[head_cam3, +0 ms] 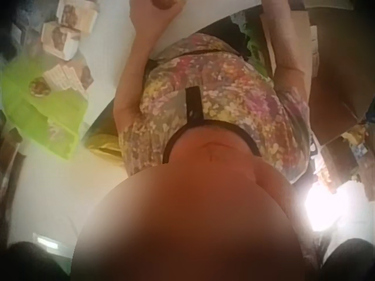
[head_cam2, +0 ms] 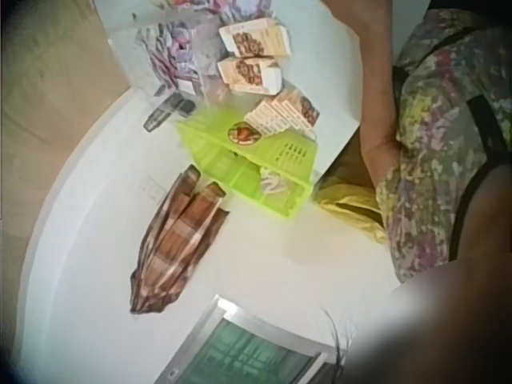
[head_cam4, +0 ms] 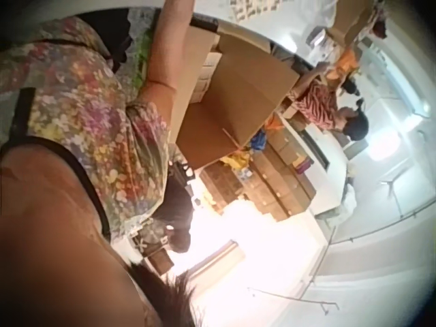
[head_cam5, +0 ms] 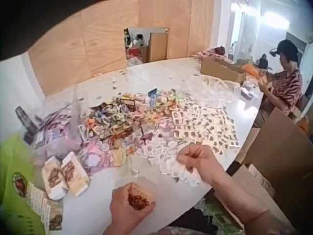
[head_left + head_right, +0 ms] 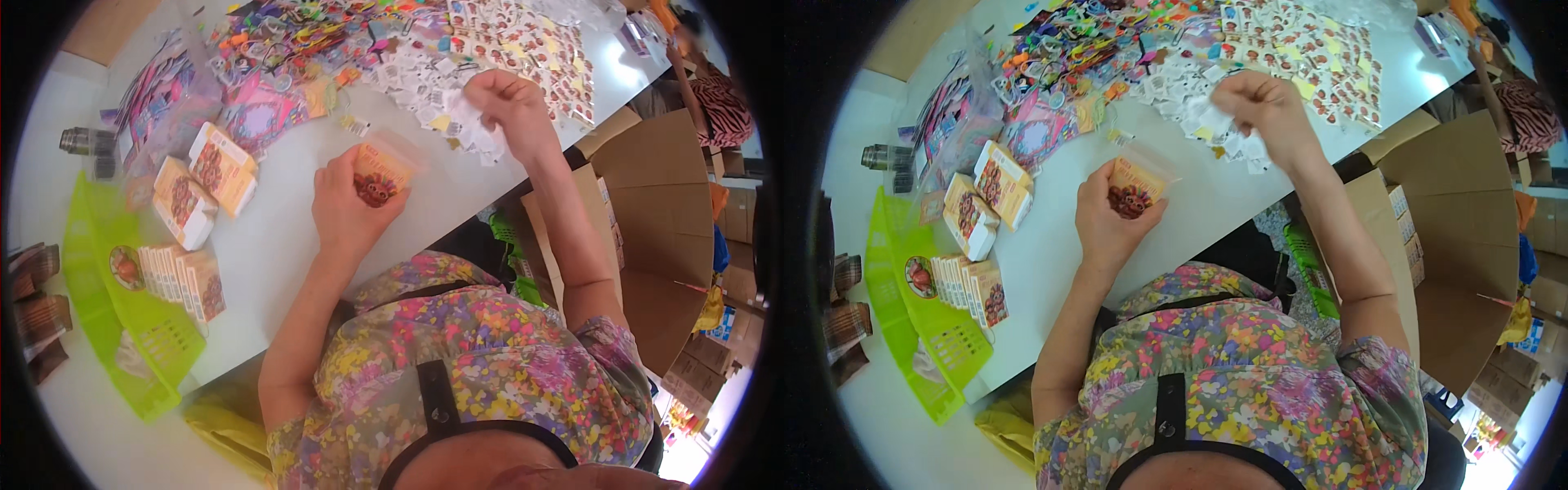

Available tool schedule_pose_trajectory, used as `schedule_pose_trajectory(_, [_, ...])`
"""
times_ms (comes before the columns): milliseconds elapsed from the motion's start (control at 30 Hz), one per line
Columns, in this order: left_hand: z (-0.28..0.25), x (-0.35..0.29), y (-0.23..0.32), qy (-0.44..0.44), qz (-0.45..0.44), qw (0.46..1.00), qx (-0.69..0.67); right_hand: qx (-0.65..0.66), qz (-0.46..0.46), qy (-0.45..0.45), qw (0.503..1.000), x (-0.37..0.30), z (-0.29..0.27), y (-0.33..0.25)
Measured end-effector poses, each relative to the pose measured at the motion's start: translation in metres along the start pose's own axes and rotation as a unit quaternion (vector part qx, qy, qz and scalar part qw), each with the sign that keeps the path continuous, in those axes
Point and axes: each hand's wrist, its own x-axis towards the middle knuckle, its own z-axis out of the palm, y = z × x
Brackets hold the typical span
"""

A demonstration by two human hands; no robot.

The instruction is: Assembling small toy products by placing colorful components into containers and wrapping them with cardboard sleeves.

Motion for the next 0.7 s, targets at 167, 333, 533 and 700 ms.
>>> schedule_pose_trajectory(167, [0.006,-0.001,0.002,0.013,0.023,0.999,0.039,-0.167,-0.109,-0.085,0.976,-0.03,0.061,0.006])
schedule_pose_trajectory(333, [0.005,-0.003,0.002,0.034,0.057,0.997,0.033,-0.423,-0.358,-0.046,0.831,-0.033,0.065,0.02])
schedule_pose_trajectory(533, [0.009,-0.007,0.0,0.025,0.035,0.999,-0.012,-0.335,-0.287,-0.089,0.893,-0.036,0.06,0.005])
schedule_pose_trajectory(700, [0.01,-0.008,0.001,0.022,-0.084,0.98,-0.177,-0.389,-0.225,0.122,0.885,0.003,-0.028,0.012])
